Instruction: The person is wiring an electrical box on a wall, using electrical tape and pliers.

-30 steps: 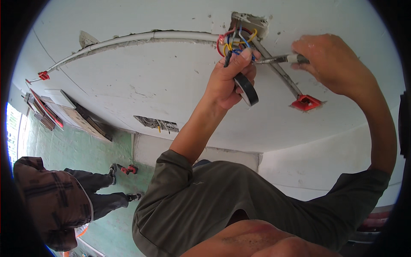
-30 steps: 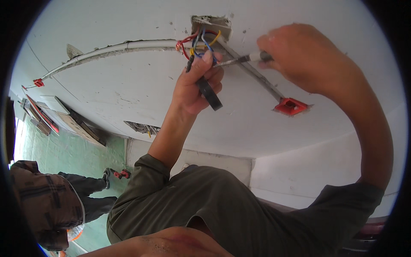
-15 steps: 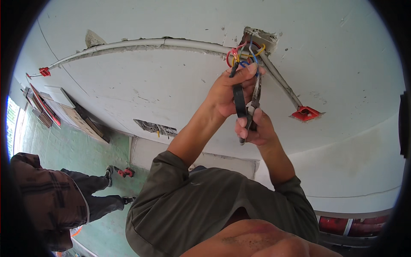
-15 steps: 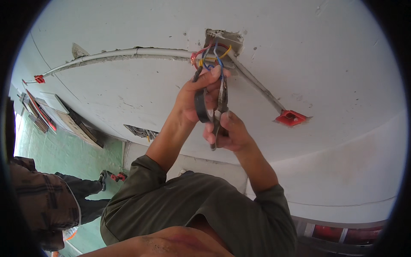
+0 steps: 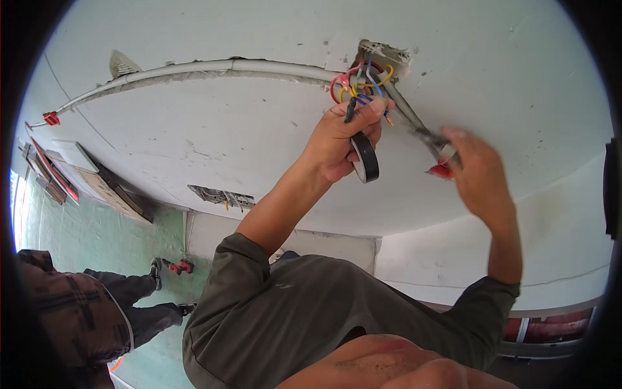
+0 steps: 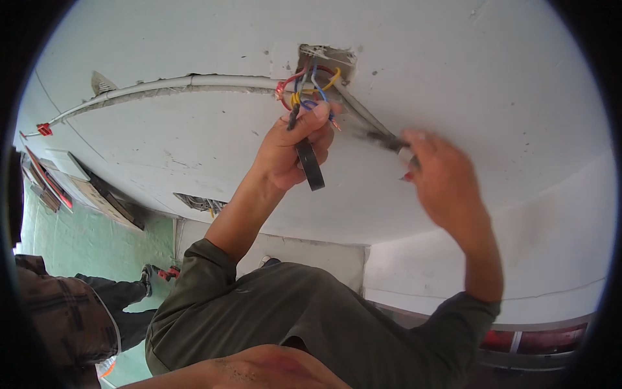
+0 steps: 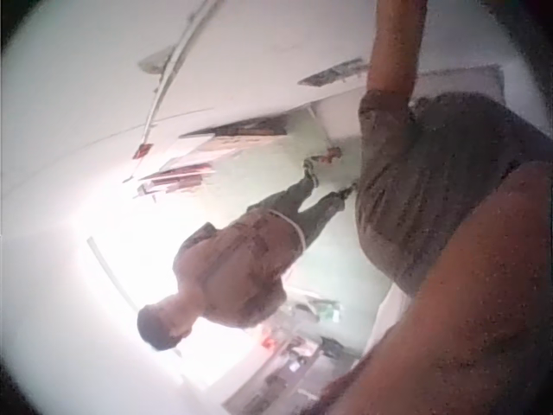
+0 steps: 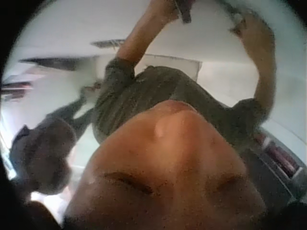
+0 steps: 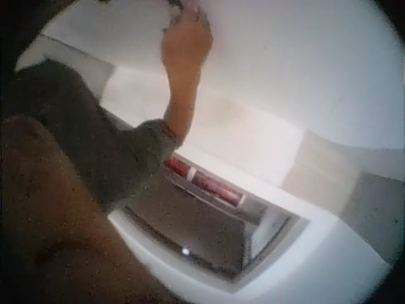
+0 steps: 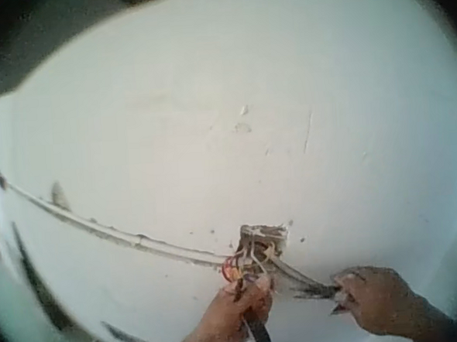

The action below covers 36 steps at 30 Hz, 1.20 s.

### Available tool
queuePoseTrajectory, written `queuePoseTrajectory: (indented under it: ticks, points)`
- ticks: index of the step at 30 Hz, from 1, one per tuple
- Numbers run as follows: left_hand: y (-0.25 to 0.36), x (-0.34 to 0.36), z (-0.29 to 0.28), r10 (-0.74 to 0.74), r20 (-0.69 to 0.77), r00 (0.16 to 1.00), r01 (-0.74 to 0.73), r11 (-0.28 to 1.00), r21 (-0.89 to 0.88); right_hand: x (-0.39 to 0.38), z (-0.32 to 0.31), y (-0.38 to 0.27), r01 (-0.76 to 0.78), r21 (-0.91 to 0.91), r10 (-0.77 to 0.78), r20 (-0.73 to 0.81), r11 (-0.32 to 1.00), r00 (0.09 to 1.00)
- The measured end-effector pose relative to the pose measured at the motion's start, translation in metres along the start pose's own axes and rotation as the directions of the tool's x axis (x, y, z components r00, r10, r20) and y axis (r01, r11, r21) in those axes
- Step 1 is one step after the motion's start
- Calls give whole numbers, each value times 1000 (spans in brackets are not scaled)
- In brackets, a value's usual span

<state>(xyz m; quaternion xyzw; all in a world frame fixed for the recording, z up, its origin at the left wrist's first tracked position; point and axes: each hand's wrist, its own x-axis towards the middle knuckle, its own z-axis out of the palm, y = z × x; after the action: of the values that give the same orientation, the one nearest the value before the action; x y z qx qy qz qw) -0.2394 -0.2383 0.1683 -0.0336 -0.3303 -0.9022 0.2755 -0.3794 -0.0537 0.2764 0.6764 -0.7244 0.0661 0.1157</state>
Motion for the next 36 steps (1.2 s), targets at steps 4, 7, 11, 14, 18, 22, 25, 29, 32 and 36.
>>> queuePoseTrajectory:
  ticks: [4,7,11,14,18,22,25,29,32,36]
  points:
    - [-5,0,5,48,-48,998,-47,999,19,26,-29,-11,48,-539,-132,-118,841,984]
    - [-7,1,6,65,-62,996,-63,998,22,33,-33,-21,127,-683,-220,-51,719,974]
    - [-4,0,9,54,-70,996,-52,998,36,40,-38,-27,200,-755,-276,26,624,961]
    - [-2,-1,6,39,-55,998,-37,998,41,46,-40,-25,247,-729,-276,83,639,958]
    - [3,-2,2,-14,47,999,13,1000,12,54,-54,-21,297,-656,-219,201,693,955]
    - [-6,3,-3,36,86,996,-25,992,-126,63,-59,-18,311,-475,-197,274,823,941]
    - [-6,2,-10,28,105,994,-14,990,-138,64,-47,-12,39,-107,13,447,994,895]
    - [-10,5,-11,18,109,994,0,987,-159,33,21,12,-434,686,43,508,584,860]
    - [-13,6,-4,15,89,996,2,983,-183,15,76,2,-402,909,-106,413,114,904]
    - [-1,1,3,4,55,998,7,982,-188,17,148,-38,-297,789,-355,107,-538,928]
